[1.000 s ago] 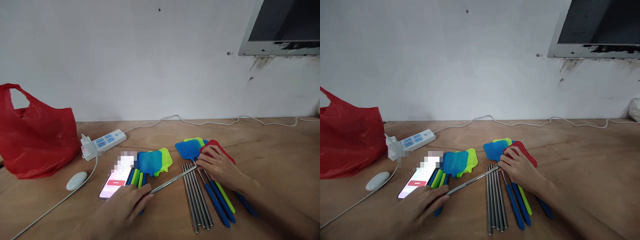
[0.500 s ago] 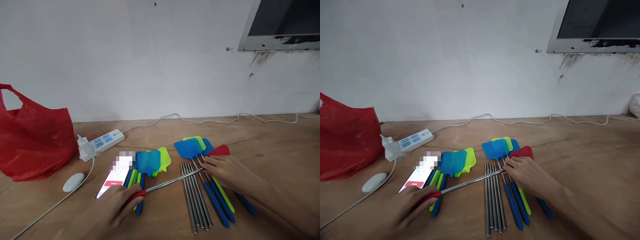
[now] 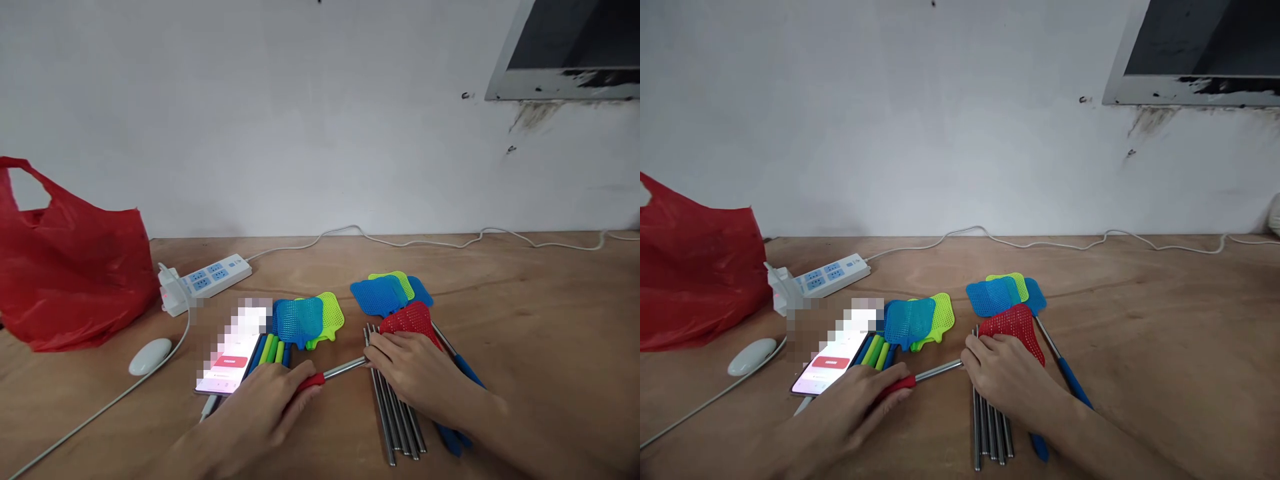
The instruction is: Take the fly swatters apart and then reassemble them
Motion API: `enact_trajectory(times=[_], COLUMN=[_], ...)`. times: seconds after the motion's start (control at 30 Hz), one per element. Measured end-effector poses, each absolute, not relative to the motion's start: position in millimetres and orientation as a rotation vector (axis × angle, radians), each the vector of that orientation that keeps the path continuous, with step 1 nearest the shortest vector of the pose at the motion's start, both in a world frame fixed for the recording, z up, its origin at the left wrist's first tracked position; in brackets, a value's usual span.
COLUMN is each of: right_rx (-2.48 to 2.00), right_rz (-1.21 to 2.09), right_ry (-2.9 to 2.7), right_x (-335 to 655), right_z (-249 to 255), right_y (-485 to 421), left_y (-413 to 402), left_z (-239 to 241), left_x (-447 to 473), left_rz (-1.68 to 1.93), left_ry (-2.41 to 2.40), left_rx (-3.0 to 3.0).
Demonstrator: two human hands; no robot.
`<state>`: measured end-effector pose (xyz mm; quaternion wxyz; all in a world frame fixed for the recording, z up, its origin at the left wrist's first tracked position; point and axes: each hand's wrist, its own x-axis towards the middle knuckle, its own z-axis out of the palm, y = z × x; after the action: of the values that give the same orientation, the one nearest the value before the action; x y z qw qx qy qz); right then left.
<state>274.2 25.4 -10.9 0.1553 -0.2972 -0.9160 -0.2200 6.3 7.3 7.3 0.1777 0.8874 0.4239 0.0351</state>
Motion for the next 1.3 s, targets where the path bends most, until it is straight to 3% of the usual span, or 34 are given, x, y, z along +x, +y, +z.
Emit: enact_trajectory(times=[0.23,0.4,0.53,0.6,0.67,1.03,1.3], right_rx=[-0.831,-1.101,-1.389,-1.368,-1.315,-1.104,-0.971], right_rz=[-0.491,-0.278,0.508,0.966,1.204,1.572,1.649], right_ry=[-2.555,-2.031,-1.613,-1.435,-1.309,-0.840,-0.941], right_x=[278,302,312,308,300,305,255], right_z=[-3,9,4,0,-3,33,-2], right_y=[27,32,38,37,32,37,26], left_y=[5,8,11,13,14,16,6], left_z=[6,10,12,11,9,3,6], left_x=[2,-9,-12,-9,-6,1,19], left_rz=[0.165,0.269,0.301,0.285,0.271,0.518,0.411], left_ry=[1.227,1.244,1.232,1.219,1.221,1.259,1.197], left_rx=[2.379,2.331,2.288,2.273,2.259,2.106,2.141])
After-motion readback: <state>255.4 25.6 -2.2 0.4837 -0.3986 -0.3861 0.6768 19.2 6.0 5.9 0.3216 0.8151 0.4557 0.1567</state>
